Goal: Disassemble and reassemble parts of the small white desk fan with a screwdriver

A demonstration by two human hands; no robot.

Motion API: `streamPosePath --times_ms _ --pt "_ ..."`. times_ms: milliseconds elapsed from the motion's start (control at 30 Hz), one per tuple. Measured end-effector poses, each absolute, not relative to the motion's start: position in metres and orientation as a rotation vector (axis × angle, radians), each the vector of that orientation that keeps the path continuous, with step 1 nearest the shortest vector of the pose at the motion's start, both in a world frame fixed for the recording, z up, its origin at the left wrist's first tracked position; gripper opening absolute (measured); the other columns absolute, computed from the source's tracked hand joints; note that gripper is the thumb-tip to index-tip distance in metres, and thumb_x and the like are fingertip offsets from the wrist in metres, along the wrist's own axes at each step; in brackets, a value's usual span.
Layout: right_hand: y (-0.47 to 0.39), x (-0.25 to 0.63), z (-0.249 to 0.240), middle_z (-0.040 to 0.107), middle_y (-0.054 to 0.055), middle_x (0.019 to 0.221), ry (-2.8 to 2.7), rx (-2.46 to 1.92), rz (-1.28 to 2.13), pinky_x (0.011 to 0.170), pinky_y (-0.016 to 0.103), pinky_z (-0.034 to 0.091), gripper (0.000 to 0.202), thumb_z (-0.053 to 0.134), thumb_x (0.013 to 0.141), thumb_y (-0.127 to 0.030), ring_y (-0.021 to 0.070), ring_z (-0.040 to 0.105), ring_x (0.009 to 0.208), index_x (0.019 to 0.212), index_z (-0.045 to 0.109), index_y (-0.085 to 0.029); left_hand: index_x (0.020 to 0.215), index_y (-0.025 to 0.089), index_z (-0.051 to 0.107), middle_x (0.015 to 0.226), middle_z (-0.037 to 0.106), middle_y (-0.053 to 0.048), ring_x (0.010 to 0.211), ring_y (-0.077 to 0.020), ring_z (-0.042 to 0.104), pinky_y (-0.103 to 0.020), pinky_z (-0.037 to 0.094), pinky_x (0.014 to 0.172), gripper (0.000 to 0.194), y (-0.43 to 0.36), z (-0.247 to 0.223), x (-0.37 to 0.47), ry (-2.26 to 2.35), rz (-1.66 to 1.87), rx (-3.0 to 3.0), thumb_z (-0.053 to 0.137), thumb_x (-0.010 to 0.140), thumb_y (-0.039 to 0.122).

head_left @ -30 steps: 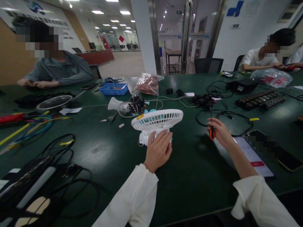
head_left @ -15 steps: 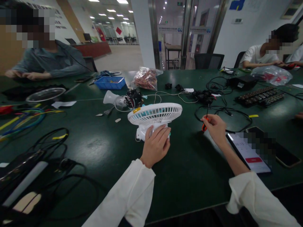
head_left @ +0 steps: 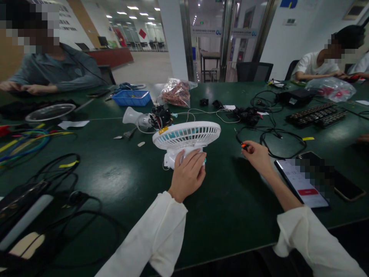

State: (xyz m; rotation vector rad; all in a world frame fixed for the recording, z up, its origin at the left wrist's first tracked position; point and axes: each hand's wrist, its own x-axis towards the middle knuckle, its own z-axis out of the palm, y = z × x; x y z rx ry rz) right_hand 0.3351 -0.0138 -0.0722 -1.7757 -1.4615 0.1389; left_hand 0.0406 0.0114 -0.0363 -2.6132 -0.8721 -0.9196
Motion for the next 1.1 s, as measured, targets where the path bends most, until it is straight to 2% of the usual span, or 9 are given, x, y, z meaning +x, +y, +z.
streamPosePath --times_ms 200,367,433,667,900,1000,1100 --pt "-0.013 0.334 -0.077 0.052 -0.001 0.064 -1.400 -1.652 0.195 0.064 0.031 0.048 0.031 0.060 0.082 -0.036 0.0170 0.058 0.061 0.107 0.067 -0.019 0.123 0.016 0.057 0.125 0.064 -0.008 0.120 -0.0232 0.056 -0.050 0.026 0.112 0.038 0.016 -0.037 0.039 -0.795 -0.900 -2.579 0.053 0.086 0.020" --pt "-0.008 0.335 -0.083 0.055 0.008 0.100 -1.214 -1.545 0.239 0.076 0.036 0.055 0.039 0.064 0.079 -0.046 0.0192 0.065 0.079 0.110 0.069 -0.023 0.123 0.017 0.057 0.122 0.066 -0.007 0.116 -0.0232 0.059 -0.051 0.027 0.111 0.038 0.022 -0.036 0.035 -0.738 -0.910 -2.547 0.053 0.085 0.019" --pt "-0.007 0.334 -0.085 0.054 0.008 0.105 -1.120 -1.482 0.352 0.077 0.036 0.056 0.041 0.065 0.078 -0.047 0.0188 0.067 0.081 0.111 0.068 -0.024 0.123 0.018 0.057 0.121 0.066 -0.008 0.115 -0.0237 0.059 -0.053 0.026 0.111 0.038 0.026 -0.036 0.031 -0.729 -0.898 -2.537 0.052 0.085 0.019" --pt "-0.010 0.318 -0.075 0.063 0.002 0.092 -0.900 -1.290 0.721 0.064 0.028 0.055 0.042 0.065 0.078 -0.048 0.0164 0.069 0.073 0.111 0.060 -0.024 0.123 0.017 0.056 0.121 0.066 -0.008 0.116 -0.0238 0.059 -0.052 0.025 0.111 0.038 0.032 -0.036 0.023 -0.727 -0.896 -2.548 0.052 0.085 0.018" --pt "-0.015 0.319 -0.064 0.061 -0.006 0.078 -0.538 -1.191 1.063 0.052 0.020 0.050 0.043 0.070 0.072 -0.039 0.0078 0.057 0.056 0.111 0.052 -0.032 0.124 0.019 0.056 0.120 0.067 -0.008 0.116 -0.0229 0.059 -0.051 0.024 0.113 0.040 0.030 -0.038 0.025 -0.756 -0.939 -2.561 0.051 0.084 0.016" --pt "-0.017 0.320 -0.062 0.061 -0.005 0.079 -0.546 -1.233 1.150 0.043 0.015 0.042 0.044 0.067 0.073 -0.036 0.0070 0.053 0.053 0.113 0.050 -0.033 0.123 0.018 0.056 0.120 0.067 -0.008 0.116 -0.0232 0.059 -0.051 0.024 0.113 0.040 0.030 -0.039 0.026 -0.771 -0.952 -2.572 0.051 0.083 0.015" --pt "-0.017 0.317 -0.063 0.065 -0.001 0.088 -0.606 -1.312 1.157 0.041 0.015 0.039 0.043 0.069 0.070 -0.033 0.0075 0.052 0.056 0.109 0.053 -0.028 0.122 0.019 0.057 0.120 0.067 -0.008 0.116 -0.0238 0.059 -0.052 0.025 0.112 0.041 0.029 -0.039 0.026 -0.779 -0.967 -2.577 0.052 0.082 0.015"
